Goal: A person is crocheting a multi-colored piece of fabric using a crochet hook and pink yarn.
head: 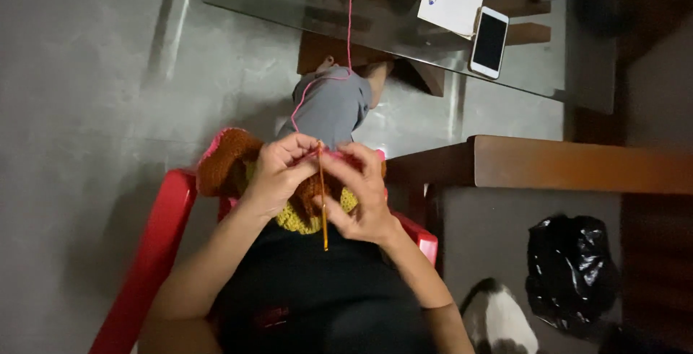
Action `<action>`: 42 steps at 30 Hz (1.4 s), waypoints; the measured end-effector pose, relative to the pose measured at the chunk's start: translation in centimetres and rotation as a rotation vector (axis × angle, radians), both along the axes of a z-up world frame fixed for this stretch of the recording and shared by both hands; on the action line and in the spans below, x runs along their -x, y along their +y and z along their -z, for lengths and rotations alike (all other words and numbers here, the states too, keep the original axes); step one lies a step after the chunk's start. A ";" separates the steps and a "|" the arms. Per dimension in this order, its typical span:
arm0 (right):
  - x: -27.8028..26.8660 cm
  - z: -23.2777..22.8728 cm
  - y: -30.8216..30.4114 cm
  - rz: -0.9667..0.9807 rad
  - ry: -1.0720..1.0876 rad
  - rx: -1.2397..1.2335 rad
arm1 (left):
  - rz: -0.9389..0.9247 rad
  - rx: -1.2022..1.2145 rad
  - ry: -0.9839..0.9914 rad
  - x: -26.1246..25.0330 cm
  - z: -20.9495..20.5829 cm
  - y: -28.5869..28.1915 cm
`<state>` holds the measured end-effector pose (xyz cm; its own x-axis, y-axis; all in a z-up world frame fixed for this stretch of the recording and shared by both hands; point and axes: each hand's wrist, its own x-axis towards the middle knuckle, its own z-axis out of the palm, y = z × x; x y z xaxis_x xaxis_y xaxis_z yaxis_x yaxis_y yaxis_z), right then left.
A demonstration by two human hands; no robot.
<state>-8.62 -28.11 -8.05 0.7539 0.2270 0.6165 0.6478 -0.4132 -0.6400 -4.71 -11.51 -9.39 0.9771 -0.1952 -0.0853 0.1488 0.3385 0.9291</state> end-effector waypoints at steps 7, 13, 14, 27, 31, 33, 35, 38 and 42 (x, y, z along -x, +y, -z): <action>-0.2 2.2 -0.5 0.065 -0.174 -0.182 | -0.061 -0.018 -0.093 1.6 -2.8 -0.4; -0.9 2.7 -2.6 -0.167 0.250 -0.603 | -0.050 0.173 -0.062 2.1 -1.2 -1.0; -0.8 2.7 -3.0 -0.211 0.280 -0.592 | -0.038 0.182 -0.057 2.3 -1.3 -1.1; 0.4 -0.2 -2.8 -0.019 0.532 -0.792 | -0.073 0.014 -0.181 3.0 -1.7 -1.6; 0.1 0.2 -3.1 0.047 0.436 -0.664 | -0.059 0.039 -0.169 3.2 -2.8 -2.0; 0.1 -0.1 -2.7 0.057 0.393 -0.537 | -0.010 0.055 -0.145 3.3 -3.2 -2.0; -0.1 0.7 -3.2 0.088 0.410 -0.567 | 0.015 0.055 -0.193 3.3 -2.8 -1.8; -0.1 0.6 -3.6 0.121 0.473 -0.722 | 0.057 -0.163 -0.314 3.0 -3.1 -0.3; 0.0 -0.3 -4.7 0.089 0.557 -0.958 | 0.059 -0.488 -0.539 2.5 -3.8 0.4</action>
<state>-8.60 -32.83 -7.77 0.9699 -0.2306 0.0778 0.1629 0.3774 -0.9116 -7.21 -11.06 -5.63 0.8969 -0.3117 0.3138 -0.3668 -0.1278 0.9215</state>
